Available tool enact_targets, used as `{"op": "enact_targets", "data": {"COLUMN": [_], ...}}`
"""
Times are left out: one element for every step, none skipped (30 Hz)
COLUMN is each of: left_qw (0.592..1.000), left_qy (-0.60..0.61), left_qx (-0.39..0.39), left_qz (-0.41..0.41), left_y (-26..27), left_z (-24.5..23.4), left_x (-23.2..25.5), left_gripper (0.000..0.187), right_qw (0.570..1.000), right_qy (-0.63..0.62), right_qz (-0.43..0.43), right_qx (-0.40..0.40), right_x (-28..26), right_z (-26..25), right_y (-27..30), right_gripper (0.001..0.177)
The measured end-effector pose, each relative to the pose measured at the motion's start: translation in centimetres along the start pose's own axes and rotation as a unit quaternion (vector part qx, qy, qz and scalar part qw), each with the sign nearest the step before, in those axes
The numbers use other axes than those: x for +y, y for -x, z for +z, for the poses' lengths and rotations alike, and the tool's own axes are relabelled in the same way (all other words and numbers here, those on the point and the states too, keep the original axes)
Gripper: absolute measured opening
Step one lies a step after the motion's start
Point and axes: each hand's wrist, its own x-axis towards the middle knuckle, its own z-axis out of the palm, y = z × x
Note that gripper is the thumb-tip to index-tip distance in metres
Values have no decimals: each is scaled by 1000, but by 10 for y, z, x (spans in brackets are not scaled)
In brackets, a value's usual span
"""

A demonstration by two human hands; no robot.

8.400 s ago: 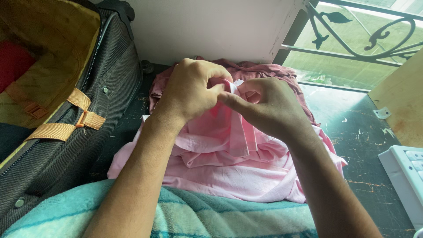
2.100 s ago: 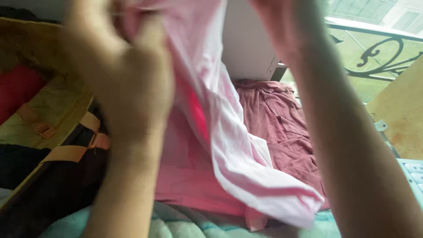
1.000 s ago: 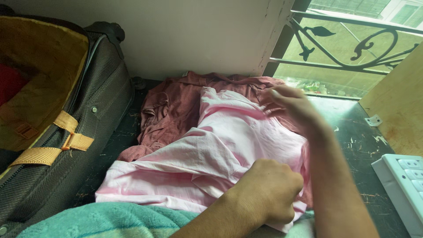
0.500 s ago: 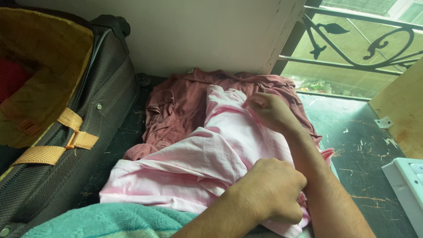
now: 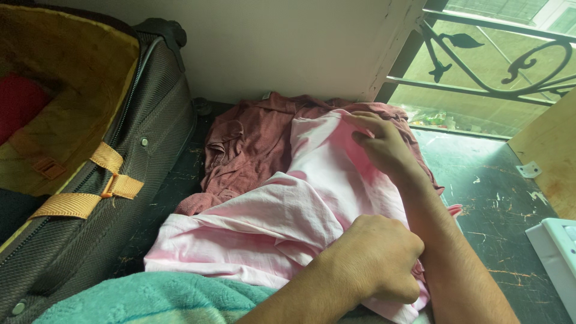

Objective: The person rolls a black t-shirt and places it into an open suitcase, then unfolds, smooths out, and rolls a pink t-shirt.

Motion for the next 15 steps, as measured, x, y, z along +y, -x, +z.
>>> {"op": "enact_targets", "data": {"left_qw": [1000, 1000, 1000, 1000, 1000, 1000, 1000, 1000, 1000, 1000, 1000, 1000, 1000, 999, 999], "left_qy": [0, 0, 0, 4, 8, 12, 9, 6, 2, 5, 7, 11, 14, 17, 21], "left_qx": [5, 9, 14, 14, 15, 16, 16, 17, 19, 20, 21, 21, 24, 28, 32], "left_qz": [0, 0, 0, 1, 3, 5, 7, 7, 7, 4, 2, 1, 2, 5, 8], "left_y": [1, 1, 1, 2, 2, 2, 1, 1, 1, 2, 1, 1, 2, 3, 3], "left_z": [0, 0, 0, 0, 0, 1, 2, 1, 0, 0, -1, -2, -2, -3, -4], "left_x": [0, 0, 0, 0, -2, -2, -1, -1, -1, -2, -1, -1, -1, -1, -1], "left_gripper": [31, 30, 30, 29, 29, 28, 29, 30, 30, 30, 30, 31, 32, 33, 34], "right_qw": [998, 996, 991, 985, 986, 984, 978, 986, 982, 968, 956, 932, 898, 923, 945], "right_qy": [44, 78, 112, 147, 157, 168, 178, 116, 53, -13, -106, -197, -285, -232, -179], "right_qz": [-43, -49, -55, -59, -56, -53, -51, 34, 119, 202, 247, 291, 332, 302, 270], "right_qx": [1, -22, -44, -65, -11, 42, 95, 115, 133, 146, 116, 86, 55, 51, 46], "right_x": [3, 6, 8, 9, 8, 6, 3, -1, -5, -7, -9, -8, -6, -5, -4], "right_z": [1, 8, 17, 21, 20, 18, 13, 5, -6, -10, -14, -22, -25, -22, -18], "right_y": [-2, -1, 1, 3, 3, 2, 1, -1, -2, -3, -1, 3, 5, 7, 9], "right_gripper": [48, 43, 39, 37, 37, 38, 39, 37, 36, 35, 40, 48, 56, 52, 50]}}
